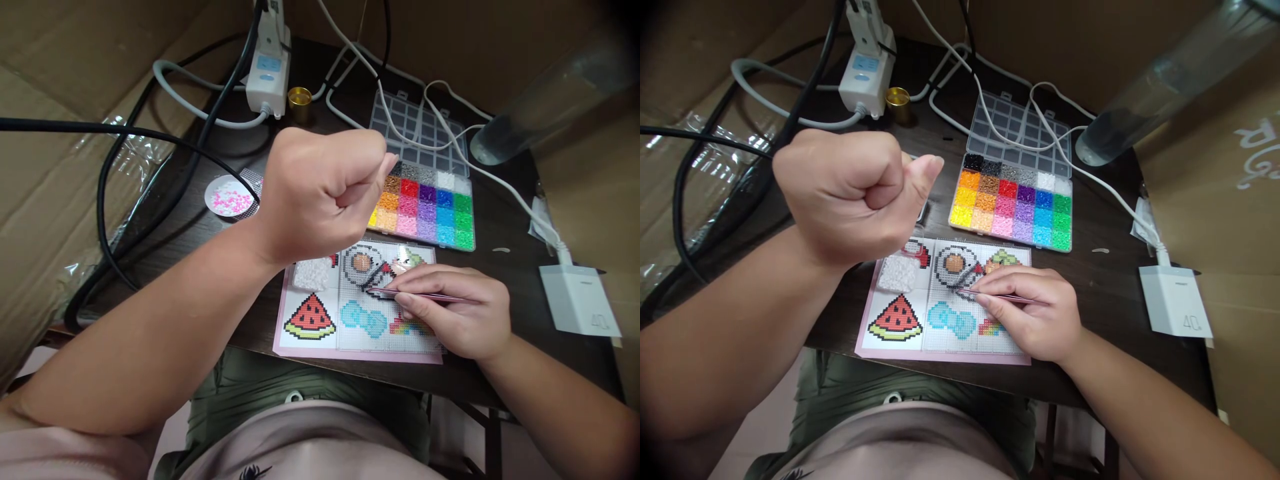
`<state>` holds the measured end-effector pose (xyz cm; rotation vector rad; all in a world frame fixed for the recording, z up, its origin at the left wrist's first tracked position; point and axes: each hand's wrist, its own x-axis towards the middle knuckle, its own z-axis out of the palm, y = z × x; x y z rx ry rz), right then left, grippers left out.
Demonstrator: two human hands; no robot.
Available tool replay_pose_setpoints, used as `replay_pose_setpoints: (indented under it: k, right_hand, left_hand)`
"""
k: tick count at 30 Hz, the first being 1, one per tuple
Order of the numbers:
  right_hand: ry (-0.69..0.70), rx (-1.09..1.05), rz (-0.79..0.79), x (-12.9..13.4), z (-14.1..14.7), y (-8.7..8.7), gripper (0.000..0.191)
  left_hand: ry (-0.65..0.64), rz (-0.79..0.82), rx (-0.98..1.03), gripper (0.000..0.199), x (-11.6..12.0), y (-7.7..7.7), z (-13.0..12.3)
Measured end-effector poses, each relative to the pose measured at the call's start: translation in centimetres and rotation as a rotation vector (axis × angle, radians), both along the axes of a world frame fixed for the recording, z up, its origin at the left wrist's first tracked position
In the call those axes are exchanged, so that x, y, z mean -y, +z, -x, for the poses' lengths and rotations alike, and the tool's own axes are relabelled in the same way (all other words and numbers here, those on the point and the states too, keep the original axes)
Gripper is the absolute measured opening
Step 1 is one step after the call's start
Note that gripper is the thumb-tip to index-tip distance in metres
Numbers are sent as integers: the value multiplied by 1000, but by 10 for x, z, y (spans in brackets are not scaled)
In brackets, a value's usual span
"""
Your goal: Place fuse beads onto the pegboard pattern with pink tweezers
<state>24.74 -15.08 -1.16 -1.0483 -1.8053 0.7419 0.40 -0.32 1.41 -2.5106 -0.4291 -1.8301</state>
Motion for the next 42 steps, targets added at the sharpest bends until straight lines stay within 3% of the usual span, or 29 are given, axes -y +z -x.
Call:
replay_pose_setpoints:
  k: [16,26,33,42]
  right_hand:
    - [-19,1,1,1,-1,-2,26]
    - [-15,31,0,2,-1,-2,26]
    - [-38,18,-5,4,-1,-3,26]
    - [-59,3,22,5,-1,-4,20]
  left_hand:
    - [-27,1,12,63,0,0,1]
    - [134,63,-47,51,5,-6,5]
    - [88,43,17,56,4,-6,0]
    - [159,42,-21,53,9,-5,-1]
